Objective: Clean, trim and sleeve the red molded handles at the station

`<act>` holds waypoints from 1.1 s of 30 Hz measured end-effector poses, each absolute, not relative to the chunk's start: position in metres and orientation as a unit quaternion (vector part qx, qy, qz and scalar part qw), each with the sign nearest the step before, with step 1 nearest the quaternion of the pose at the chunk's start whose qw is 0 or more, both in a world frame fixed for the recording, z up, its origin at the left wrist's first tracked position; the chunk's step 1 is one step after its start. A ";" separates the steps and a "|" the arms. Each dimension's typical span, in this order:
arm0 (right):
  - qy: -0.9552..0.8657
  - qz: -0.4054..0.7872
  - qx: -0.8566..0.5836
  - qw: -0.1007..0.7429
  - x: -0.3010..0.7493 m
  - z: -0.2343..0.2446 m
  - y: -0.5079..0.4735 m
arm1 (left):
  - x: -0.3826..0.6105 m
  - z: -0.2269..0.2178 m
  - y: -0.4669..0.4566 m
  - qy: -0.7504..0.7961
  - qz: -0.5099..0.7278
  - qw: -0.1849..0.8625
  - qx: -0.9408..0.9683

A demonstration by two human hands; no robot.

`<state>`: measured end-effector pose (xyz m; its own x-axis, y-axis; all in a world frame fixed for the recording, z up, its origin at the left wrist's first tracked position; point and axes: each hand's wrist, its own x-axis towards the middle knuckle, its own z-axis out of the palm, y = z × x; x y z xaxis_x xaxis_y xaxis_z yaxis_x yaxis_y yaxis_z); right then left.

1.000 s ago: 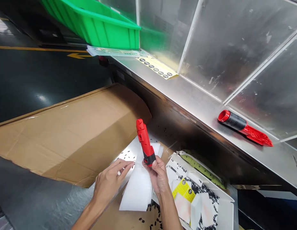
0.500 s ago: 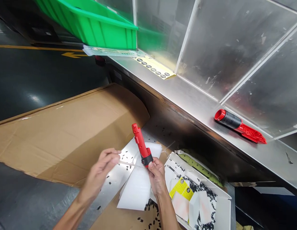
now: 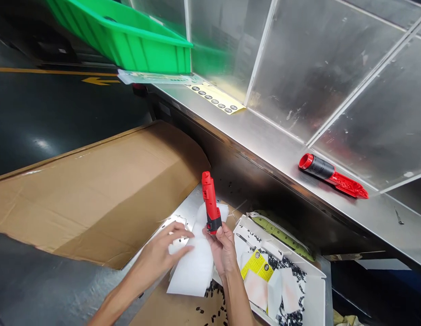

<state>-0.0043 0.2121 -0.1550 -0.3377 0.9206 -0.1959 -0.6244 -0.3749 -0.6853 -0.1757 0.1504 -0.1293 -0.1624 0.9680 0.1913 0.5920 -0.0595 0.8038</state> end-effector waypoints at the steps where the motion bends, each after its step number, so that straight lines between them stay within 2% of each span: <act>1: -0.253 0.777 -0.291 0.498 -0.004 -0.156 0.213 | -0.170 -0.133 0.146 0.619 0.374 0.262 0.639; 7: -0.250 0.778 -0.296 0.494 -0.003 -0.157 0.215 | -0.158 -0.150 0.127 0.583 0.293 0.299 0.696; 23: -0.242 0.782 -0.291 0.496 -0.002 -0.160 0.218 | -0.165 -0.137 0.138 0.571 0.358 0.449 0.587; 30: -0.238 0.787 -0.280 0.496 0.000 -0.161 0.217 | -0.175 -0.186 0.151 0.689 0.413 0.441 0.399; 33: -0.238 0.789 -0.278 0.494 0.001 -0.162 0.217 | -0.181 -0.198 0.167 0.687 0.413 0.448 0.395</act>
